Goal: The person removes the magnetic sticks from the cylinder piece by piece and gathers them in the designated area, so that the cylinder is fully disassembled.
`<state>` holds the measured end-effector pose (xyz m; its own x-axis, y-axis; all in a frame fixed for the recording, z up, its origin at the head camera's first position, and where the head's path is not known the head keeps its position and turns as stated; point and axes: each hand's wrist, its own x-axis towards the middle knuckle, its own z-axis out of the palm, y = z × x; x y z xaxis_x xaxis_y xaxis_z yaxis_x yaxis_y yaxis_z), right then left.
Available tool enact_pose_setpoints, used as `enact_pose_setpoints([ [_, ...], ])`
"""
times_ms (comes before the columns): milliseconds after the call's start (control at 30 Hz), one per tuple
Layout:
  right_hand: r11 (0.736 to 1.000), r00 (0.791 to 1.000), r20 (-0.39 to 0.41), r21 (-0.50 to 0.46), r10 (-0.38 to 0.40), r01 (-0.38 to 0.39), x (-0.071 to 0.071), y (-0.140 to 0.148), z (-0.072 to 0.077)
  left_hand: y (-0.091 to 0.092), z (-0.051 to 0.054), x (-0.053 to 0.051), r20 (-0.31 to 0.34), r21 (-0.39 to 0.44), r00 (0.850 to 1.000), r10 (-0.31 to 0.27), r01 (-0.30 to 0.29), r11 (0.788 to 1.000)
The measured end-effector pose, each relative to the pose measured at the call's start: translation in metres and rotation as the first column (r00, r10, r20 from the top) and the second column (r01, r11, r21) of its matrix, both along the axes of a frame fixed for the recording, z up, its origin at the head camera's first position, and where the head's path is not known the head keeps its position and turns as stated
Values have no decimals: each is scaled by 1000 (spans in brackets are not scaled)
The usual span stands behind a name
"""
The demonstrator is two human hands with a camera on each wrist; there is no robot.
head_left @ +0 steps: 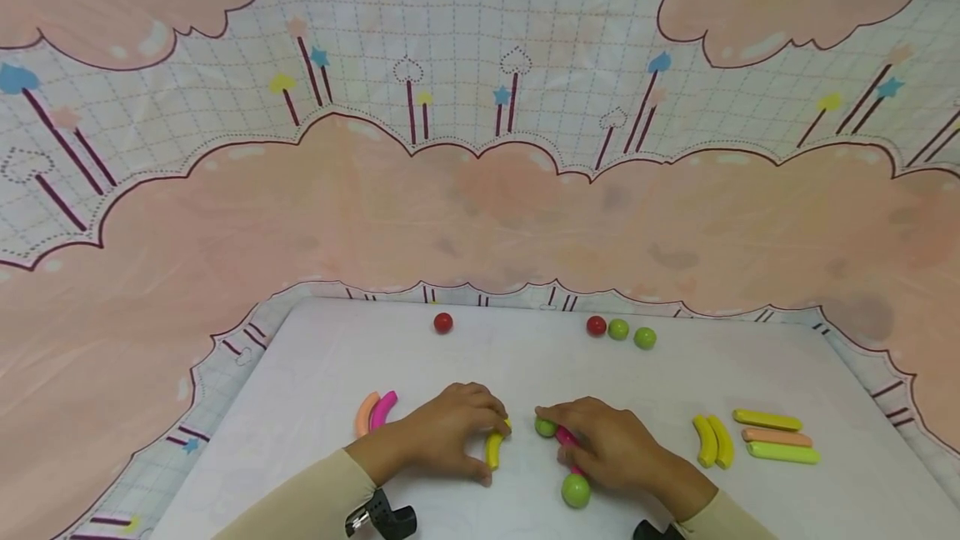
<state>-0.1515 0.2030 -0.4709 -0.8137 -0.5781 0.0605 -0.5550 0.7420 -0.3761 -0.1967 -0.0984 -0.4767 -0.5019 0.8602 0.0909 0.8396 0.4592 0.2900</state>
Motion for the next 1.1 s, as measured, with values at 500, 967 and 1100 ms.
enact_pose_setpoints([
  [500,1000,1000,-1,-23,-6,6,0,1,-2,-8,-5,7,45,89,997,60,-64,994],
  [967,1000,999,-32,-27,-15,14,2,2,-5,-34,1,9,46,39,986,161,-163,986],
  [1100,999,999,-44,-38,-7,5,2,2,-5,-47,6,10,48,73,984,173,-177,982],
])
